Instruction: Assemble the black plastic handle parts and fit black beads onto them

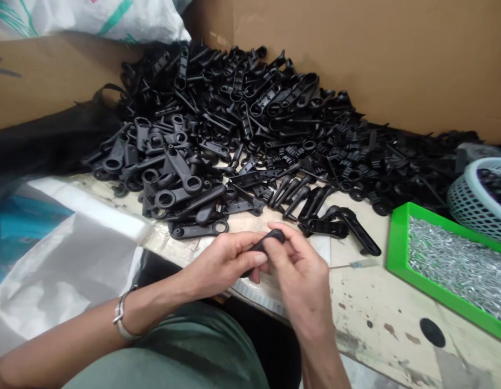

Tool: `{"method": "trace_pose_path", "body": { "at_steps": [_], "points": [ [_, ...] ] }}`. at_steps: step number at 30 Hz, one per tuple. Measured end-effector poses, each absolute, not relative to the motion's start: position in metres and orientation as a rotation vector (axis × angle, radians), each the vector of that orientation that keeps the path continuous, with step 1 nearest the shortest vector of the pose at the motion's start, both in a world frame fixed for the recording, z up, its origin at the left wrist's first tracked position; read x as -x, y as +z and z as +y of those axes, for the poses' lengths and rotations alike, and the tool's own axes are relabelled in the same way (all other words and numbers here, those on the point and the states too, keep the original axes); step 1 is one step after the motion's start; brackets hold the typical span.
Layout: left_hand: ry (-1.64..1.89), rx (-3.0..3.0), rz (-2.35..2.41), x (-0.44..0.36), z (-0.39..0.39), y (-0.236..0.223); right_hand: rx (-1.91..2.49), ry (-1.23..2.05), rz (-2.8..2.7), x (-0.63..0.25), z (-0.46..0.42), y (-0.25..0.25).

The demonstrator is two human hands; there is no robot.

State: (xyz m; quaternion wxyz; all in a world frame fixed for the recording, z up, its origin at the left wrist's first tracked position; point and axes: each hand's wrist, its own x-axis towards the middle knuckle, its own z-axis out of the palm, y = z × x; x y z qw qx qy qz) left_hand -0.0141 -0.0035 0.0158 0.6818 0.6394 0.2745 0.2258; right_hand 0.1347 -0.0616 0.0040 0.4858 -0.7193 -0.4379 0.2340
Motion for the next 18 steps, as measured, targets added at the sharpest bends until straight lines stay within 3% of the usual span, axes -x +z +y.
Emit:
{"method": "trace_pose_path", "body": {
  "at_steps": [8, 10, 14, 18],
  "points": [
    [0.510, -2.067, 0.660, 0.036, -0.008, 0.027, 1.746, 0.552, -1.218, -0.142, -0.071, 0.015],
    [0.696, -2.353, 0.692, 0.048, -0.006, 0.030, 1.796, 0.427, -1.247, -0.165, -0.076, 0.017],
    [1.231, -2.818, 0.997, 0.080, 0.013, 0.046, 2.041, -0.119, -1.553, -0.216, -0.075, 0.015],
    [1.179, -2.805, 1.533, 0.104, 0.050, 0.065, 2.068, -0.237, -1.906, -0.242, -0.057, 0.004]
  ]
}}
